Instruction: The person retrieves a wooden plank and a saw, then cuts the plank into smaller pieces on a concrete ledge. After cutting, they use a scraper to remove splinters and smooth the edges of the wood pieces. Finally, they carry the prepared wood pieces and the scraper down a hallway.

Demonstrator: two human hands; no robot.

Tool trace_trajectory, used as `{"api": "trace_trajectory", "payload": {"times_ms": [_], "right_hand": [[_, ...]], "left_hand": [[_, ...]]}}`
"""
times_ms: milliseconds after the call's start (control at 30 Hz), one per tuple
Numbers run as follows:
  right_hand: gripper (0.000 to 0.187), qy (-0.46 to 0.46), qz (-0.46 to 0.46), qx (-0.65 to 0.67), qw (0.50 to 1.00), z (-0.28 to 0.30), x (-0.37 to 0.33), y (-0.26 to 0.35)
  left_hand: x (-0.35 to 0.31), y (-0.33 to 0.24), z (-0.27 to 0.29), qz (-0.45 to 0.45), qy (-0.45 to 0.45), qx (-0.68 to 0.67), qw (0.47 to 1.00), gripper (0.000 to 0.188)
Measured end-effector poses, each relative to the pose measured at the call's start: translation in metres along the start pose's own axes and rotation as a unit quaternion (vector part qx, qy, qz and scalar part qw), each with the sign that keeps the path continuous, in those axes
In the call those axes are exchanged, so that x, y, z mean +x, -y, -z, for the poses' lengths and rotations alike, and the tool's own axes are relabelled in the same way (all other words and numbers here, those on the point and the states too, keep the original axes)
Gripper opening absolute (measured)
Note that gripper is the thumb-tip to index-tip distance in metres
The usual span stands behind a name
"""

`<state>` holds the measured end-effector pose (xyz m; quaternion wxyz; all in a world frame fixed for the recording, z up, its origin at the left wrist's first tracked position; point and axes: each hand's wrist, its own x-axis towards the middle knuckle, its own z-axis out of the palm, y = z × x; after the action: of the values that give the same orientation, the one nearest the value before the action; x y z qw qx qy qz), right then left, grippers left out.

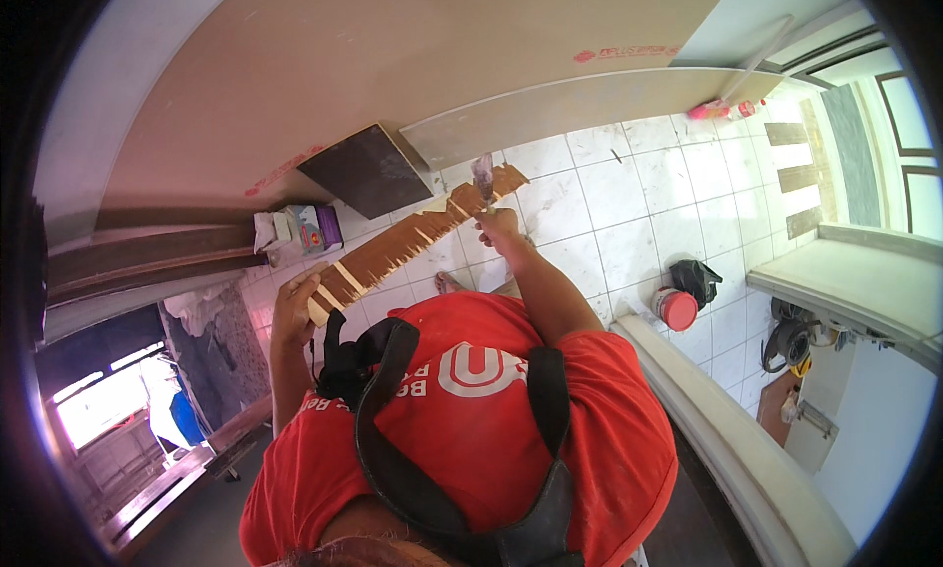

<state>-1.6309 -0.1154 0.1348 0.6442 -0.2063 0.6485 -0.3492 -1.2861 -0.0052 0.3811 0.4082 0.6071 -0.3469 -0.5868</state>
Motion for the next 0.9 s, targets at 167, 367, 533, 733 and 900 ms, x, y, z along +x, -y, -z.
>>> {"api": "trace_trajectory", "payload": {"times_ms": [167,367,533,733,900], "right_hand": [[0.03,0.012,-0.023,0.042,0.999,0.005,0.005,-0.006],[0.029,-0.064,0.081,-0.171,0.98,0.005,0.011,-0.01],[0.035,-0.095,0.344,-0.321,0.877,-0.011,-0.017,0.005],[0.029,-0.009,0.359,-0.312,0.88,-0.018,-0.032,0.017],[0.035,0.085,0.387,-0.254,0.882,-0.058,-0.068,0.033]], "left_hand": [[-0.007,-0.011,-0.007,0.004,0.021,-0.004,1.0,0.038],[-0.008,-0.01,-0.013,-0.001,0.024,0.029,0.999,0.038],[-0.007,0.001,-0.022,-0.011,0.023,0.063,0.998,0.037],[-0.007,0.006,-0.033,0.005,0.012,0.053,0.999,0.038],[0.012,0.023,-0.025,-0.047,-0.004,0.125,0.991,0.037]]}}
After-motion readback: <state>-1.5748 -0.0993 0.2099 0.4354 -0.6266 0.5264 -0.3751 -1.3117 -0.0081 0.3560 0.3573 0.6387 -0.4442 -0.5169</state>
